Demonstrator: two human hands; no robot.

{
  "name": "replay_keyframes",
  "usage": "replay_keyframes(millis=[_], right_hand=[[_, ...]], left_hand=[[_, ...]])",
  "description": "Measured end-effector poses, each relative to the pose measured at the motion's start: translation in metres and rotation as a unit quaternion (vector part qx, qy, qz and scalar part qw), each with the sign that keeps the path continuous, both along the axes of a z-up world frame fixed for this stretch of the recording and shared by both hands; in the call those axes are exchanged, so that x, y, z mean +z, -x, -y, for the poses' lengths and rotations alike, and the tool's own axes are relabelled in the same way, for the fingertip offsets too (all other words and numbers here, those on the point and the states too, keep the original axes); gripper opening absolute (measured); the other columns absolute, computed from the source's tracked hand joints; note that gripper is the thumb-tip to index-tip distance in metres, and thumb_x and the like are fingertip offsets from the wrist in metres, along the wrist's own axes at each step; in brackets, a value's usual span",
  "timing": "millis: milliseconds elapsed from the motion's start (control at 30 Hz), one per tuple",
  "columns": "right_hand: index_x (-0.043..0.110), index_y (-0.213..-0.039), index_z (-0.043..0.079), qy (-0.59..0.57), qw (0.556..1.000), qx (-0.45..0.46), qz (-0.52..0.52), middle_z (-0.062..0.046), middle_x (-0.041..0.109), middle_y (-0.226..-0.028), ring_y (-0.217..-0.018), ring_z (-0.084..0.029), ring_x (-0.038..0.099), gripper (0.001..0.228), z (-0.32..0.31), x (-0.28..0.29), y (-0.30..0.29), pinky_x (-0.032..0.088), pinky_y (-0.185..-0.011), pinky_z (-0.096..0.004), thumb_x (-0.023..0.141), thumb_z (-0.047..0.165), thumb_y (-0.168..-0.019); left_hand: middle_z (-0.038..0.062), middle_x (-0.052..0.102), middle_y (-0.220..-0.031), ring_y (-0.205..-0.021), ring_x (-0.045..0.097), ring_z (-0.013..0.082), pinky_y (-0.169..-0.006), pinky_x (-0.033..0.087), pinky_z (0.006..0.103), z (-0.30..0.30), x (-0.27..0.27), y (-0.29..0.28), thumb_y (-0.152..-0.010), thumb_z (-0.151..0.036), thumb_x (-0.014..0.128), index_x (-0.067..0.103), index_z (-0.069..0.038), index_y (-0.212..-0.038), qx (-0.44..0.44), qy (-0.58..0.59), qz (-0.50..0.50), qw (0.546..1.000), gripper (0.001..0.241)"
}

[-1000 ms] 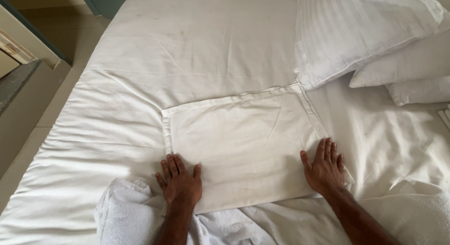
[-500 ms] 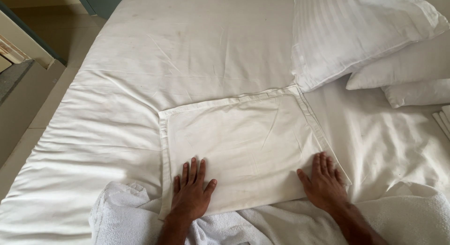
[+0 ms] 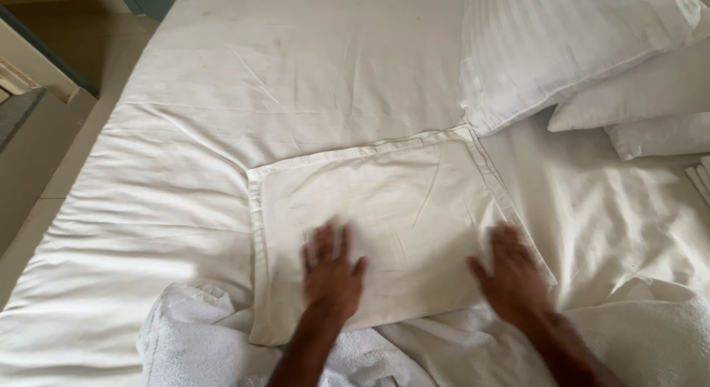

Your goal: The person folds a white pillowcase on a bed. They smooth the fabric, fold it in half, and then fold it again into a smaller rectangle, pressing down to flatten the folds.

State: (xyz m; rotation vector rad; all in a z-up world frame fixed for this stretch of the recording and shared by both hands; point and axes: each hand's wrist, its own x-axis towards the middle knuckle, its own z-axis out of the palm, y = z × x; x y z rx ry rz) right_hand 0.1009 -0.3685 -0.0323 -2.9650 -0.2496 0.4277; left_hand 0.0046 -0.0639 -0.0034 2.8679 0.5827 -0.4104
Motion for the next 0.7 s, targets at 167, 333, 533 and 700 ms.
replay_keyframes(millis=[167,333,533,700], right_hand=[[0.019,-0.161,0.009,-0.081,0.972,0.215,0.051,-0.012,0.01,-0.171,-0.159,-0.026,0.004,0.074,-0.048,0.013,0.019,0.004,-0.126,-0.045,0.04,0.05,-0.102],[0.016,-0.163,0.014,-0.057,0.98,0.188,0.024,-0.009,0.007,-0.172,-0.158,-0.028,0.001,0.076,-0.052,0.014,0.012,-0.001,-0.124,-0.049,0.043,0.05,-0.101],[0.032,-0.157,0.014,-0.218,0.975,-0.033,-0.013,-0.007,0.024,-0.169,-0.154,-0.029,0.02,0.07,-0.025,0.058,0.004,0.021,-0.122,-0.051,0.057,0.04,-0.097],[0.058,-0.152,0.021,-0.457,0.868,-0.171,0.089,-0.011,0.067,-0.149,-0.13,-0.031,0.067,0.051,0.075,0.062,0.053,0.057,-0.11,-0.046,0.055,0.038,-0.104]], left_hand=[[0.01,0.01,-0.172,-0.159,0.004,0.0277,-0.126,0.002,0.0512,0.044,-0.021,-0.053,-0.103,-0.055,0.038,0.017,-0.018,-0.163,-0.129,0.011,0.139,0.982,0.074],[0.007,0.007,-0.173,-0.158,0.003,0.0247,-0.126,0.0,0.0519,0.04,-0.02,-0.073,-0.104,-0.056,0.036,0.014,-0.022,-0.164,-0.149,0.036,0.116,0.981,0.073],[0.003,0.0,-0.173,-0.158,-0.001,0.0232,-0.126,-0.001,0.0492,0.023,-0.041,-0.088,-0.102,-0.058,0.033,0.009,-0.024,-0.165,-0.053,0.024,0.142,0.988,0.075],[0.007,-0.004,-0.172,-0.158,-0.004,0.0265,-0.124,-0.005,0.0545,0.059,-0.024,-0.101,-0.103,-0.058,0.03,0.004,-0.018,-0.165,0.067,-0.012,0.134,0.989,0.078]])
